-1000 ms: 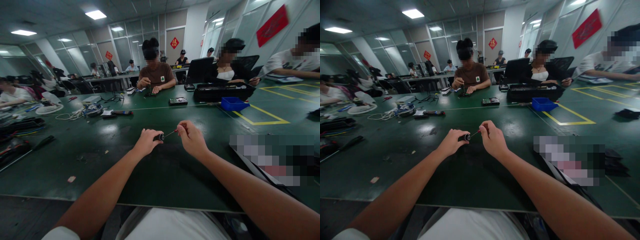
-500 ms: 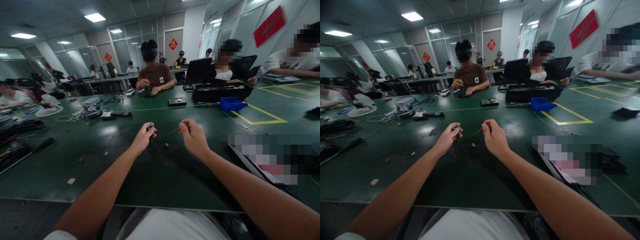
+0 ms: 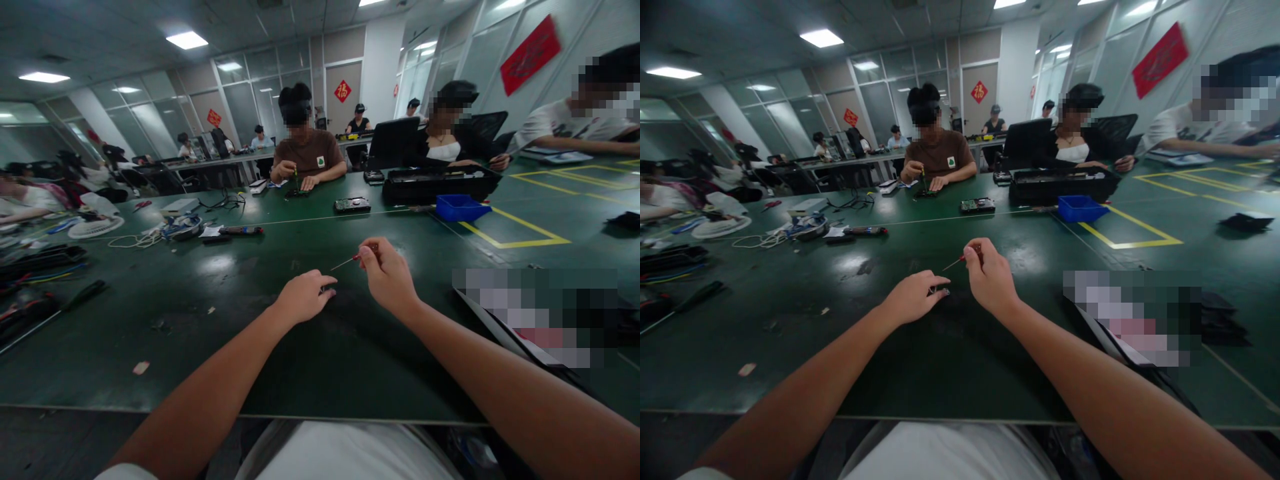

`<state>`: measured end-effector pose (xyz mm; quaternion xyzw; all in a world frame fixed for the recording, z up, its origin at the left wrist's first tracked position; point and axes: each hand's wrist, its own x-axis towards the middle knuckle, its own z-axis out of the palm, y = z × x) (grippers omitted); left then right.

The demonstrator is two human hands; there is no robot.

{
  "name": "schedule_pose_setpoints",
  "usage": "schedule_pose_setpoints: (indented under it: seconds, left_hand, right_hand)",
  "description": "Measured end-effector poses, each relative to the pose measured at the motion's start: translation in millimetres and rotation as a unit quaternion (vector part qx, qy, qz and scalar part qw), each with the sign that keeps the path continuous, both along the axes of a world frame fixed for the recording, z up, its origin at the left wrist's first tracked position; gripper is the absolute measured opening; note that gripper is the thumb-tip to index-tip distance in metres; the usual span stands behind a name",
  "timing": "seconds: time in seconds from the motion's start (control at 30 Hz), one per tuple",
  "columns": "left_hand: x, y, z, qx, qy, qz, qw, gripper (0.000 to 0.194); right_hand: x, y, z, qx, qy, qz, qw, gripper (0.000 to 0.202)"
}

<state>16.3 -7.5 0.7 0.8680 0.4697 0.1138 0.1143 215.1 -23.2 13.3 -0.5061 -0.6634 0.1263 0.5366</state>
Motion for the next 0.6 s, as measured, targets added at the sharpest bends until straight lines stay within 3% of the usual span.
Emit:
schedule_pose_setpoints:
  seconds: [0.17,0.3,0.43,0.6]
  left_hand:
    - [2,5,-5.3,-0.014,0.069,-0.031,0.997,0.033]
    - [-4,2,4.8,-0.024,0.059,-0.048,0.997,0.03]
    - [-17,-13,28.5,-0.112,-0.041,-0.061,0.991,0.028]
    - [-65,-19,51.8,-0.217,-0.221,0.031,0.95,0.03]
  right_hand:
    - [0,-1,-0.7,-0.013,0.001,0.011,1.0,0.019]
    - [-1,-2,-1.5,-0.016,0.006,0.025,1.0,0.019]
    - [-1,-3,-1.5,-0.02,0.007,0.037,0.999,0.02]
    - [-2,-4,-0.9,-0.03,0.008,0.044,0.999,0.021]
